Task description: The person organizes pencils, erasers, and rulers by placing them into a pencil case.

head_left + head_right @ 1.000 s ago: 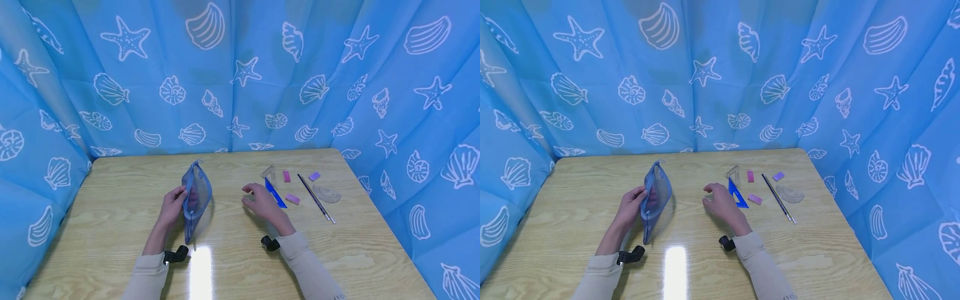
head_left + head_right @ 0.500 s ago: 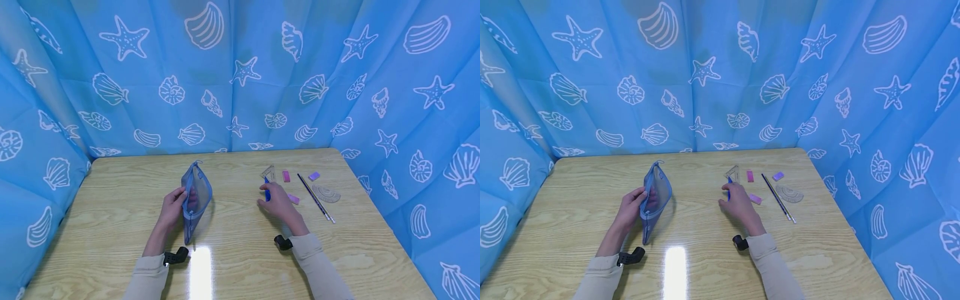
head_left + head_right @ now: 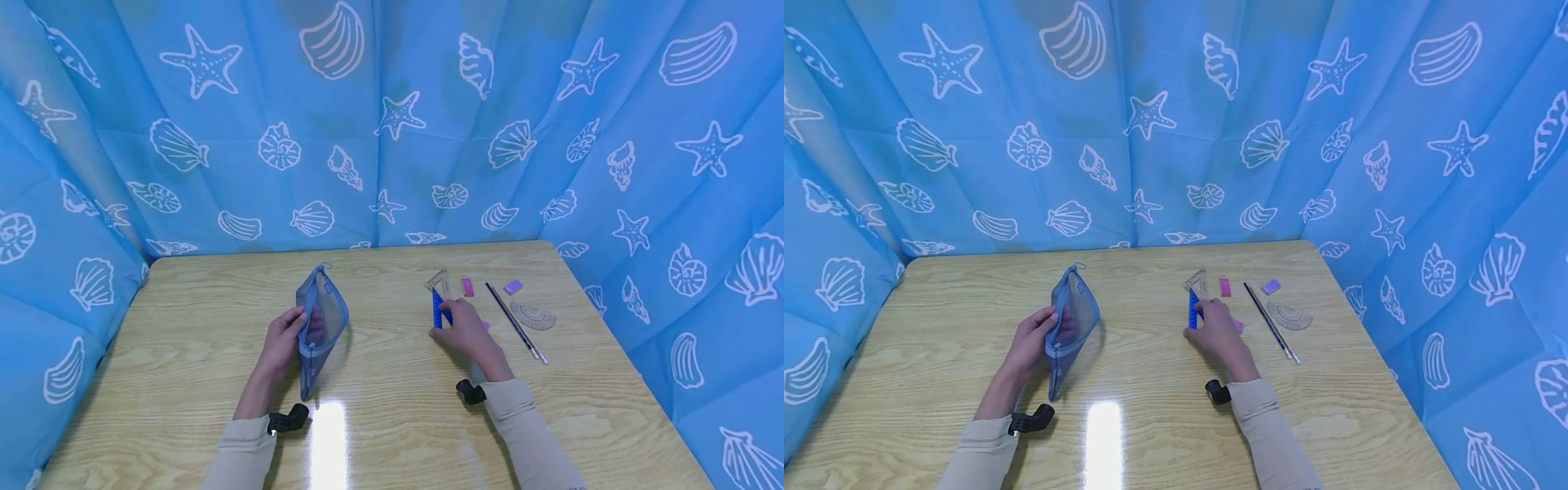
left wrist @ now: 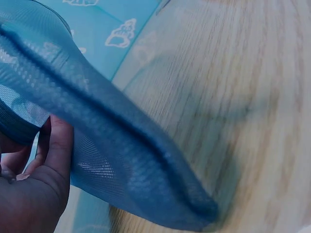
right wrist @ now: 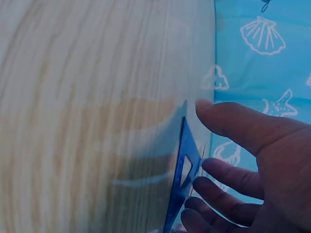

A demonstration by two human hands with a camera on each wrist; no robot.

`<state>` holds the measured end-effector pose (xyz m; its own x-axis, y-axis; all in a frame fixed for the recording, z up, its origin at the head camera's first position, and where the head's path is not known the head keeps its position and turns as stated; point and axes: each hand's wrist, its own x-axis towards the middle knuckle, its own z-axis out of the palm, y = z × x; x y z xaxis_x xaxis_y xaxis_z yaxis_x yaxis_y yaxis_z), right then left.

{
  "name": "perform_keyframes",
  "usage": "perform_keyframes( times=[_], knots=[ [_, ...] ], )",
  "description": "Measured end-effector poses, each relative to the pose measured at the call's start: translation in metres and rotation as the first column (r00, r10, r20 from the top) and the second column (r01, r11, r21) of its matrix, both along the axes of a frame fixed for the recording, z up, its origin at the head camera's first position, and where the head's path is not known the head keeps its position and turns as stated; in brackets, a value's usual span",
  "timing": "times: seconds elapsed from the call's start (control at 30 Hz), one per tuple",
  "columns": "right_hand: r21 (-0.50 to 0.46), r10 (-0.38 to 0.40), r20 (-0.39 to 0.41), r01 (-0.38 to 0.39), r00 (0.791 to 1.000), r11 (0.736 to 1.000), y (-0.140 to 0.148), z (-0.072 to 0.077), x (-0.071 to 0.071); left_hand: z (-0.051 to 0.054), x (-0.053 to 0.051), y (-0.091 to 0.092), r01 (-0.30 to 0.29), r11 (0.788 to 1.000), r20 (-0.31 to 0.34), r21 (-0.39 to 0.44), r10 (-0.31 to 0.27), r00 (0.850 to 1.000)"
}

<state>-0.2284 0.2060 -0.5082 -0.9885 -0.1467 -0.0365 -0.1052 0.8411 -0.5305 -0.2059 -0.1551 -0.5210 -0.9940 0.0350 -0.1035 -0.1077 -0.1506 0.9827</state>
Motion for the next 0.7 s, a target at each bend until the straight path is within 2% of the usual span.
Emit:
perform_keyframes(
  times=[0.27, 0.47, 0.57, 0.7],
  knots=[
    [0.030, -0.083, 0.068, 0.081, 0.994, 0.996, -0.002, 0.000, 0.000, 0.002, -0.001, 0.002, -0.009, 1.000, 0.028, -0.025, 0.009, 1.000],
    [0.050, -0.116, 0.098, 0.112, 0.988, 0.992, -0.007, 0.001, -0.001, 0.001, -0.002, 0.002, -0.011, 1.000, 0.041, -0.018, 0.012, 0.999],
    [0.052, -0.116, 0.116, 0.111, 0.986, 0.992, -0.008, 0.003, -0.003, 0.000, 0.000, 0.001, -0.005, 1.000, 0.027, -0.014, 0.005, 1.000],
    [0.042, -0.108, 0.130, 0.103, 0.986, 0.994, -0.011, 0.006, -0.005, -0.002, 0.002, 0.000, 0.016, 0.999, -0.043, 0.035, -0.015, 0.999]
  ],
)
